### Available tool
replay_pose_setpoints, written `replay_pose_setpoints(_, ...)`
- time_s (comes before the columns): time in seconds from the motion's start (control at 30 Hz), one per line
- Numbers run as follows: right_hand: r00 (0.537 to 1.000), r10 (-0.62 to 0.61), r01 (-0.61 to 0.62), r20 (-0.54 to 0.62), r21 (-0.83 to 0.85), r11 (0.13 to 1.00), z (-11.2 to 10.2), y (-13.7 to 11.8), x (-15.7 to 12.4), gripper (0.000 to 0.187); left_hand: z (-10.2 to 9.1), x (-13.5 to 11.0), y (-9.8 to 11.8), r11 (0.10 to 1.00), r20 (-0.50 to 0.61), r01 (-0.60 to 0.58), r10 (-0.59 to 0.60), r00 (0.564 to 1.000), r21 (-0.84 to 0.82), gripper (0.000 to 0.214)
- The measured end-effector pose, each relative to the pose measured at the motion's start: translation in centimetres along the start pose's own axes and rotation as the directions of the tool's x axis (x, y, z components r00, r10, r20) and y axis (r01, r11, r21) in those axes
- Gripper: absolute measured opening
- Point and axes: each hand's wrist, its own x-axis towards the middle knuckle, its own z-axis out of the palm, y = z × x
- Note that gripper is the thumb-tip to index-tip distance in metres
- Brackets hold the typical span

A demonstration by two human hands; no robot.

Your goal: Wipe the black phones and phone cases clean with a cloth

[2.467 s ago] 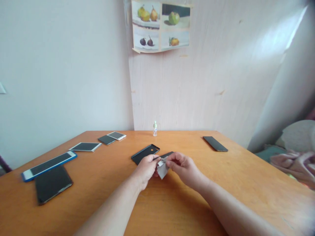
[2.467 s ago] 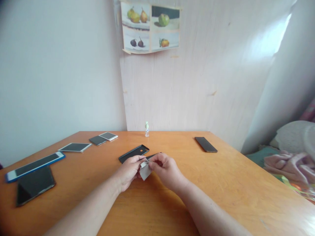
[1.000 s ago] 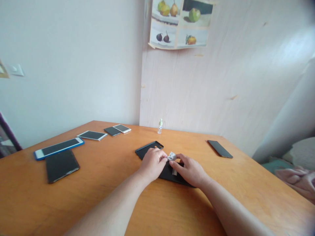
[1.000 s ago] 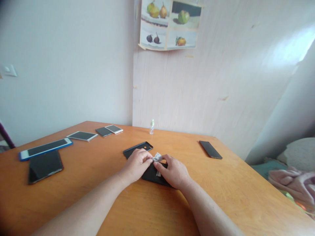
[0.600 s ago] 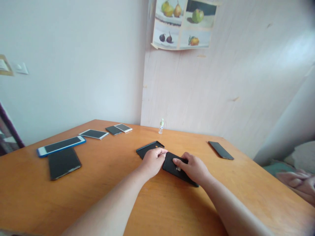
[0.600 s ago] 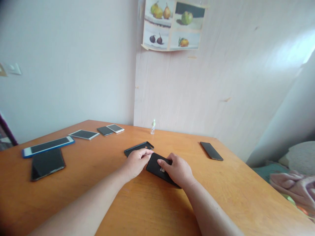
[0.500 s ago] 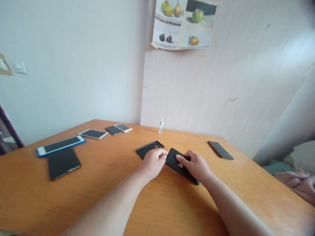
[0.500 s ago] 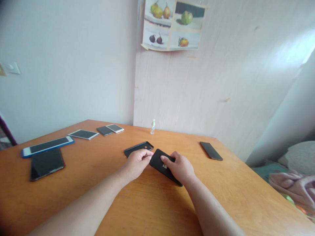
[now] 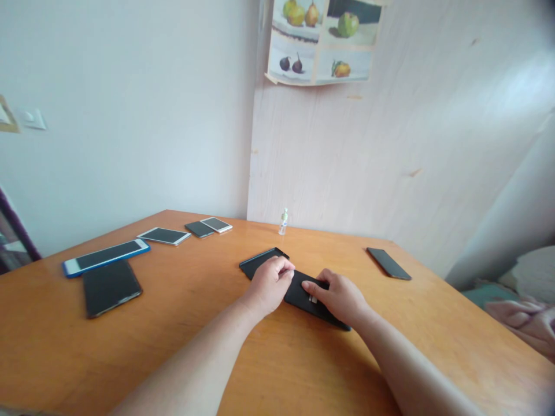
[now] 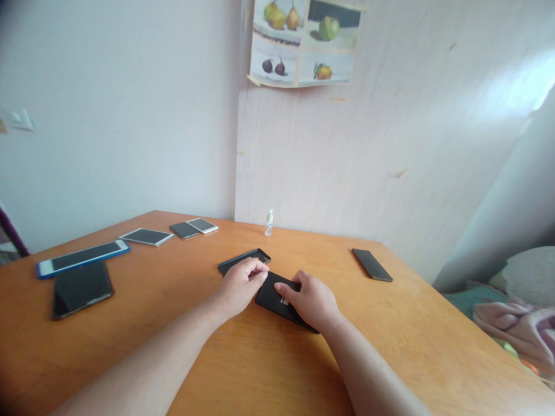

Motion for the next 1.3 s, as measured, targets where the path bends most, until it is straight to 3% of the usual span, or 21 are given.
replay_pose_setpoints(0.13,1.000,0.009,-0.009,-0.014,-0.011,1.000,-0.1,0.0,0.1,0.048,0.4,-0.2,-0.3,1.000,-0.023,0.005,-0.005,1.000,0.001,0.010)
replay_pose_setpoints(0.33,0.993,0.085,-0.089,-0.078,-0.038,0.995,-0.7,1.9,1.2,0.053,0.9,-0.9,0.1,0.999,0.159,0.031,-0.036,0.987,0.037,0.007)
replay_pose_setpoints(0.5,0.989,0.100,-0.104,-0.108,-0.039,0.994,-0.6,2.3,1.4,0.053,0.8,-1.0,0.4,0.998,0.216,0.034,-0.046,0.975,0.056,0.004)
replay_pose_setpoints(0.7,0.983,0.017,-0.004,-0.184,0.070,0.998,-1.1,1.6,1.0,0.036,0.5,-0.3,0.1,0.989,0.120,0.142,-0.136,0.983,-0.041,0.028)
replay_pose_setpoints(0.87,0.925,-0.207,0.237,-0.319,0.056,0.970,-1.4,0.6,0.2,0.023,-0.2,0.0,0.2,0.991,0.122,0.129,-0.133,0.984,0.037,0.018)
replay_pose_setpoints(1.0,0.896,-0.337,0.360,-0.290,0.028,0.933,-0.9,0.1,-0.3,0.015,-0.4,0.0,-0.1,0.985,0.062,0.170,-0.172,0.983,0.042,0.015)
replay_pose_setpoints(1.3,0.874,-0.443,0.439,-0.201,-0.065,0.896,0.1,-0.4,-0.8,0.007,-1.0,1.0,-2.2,0.956,-0.190,0.293,-0.285,0.939,0.015,0.026)
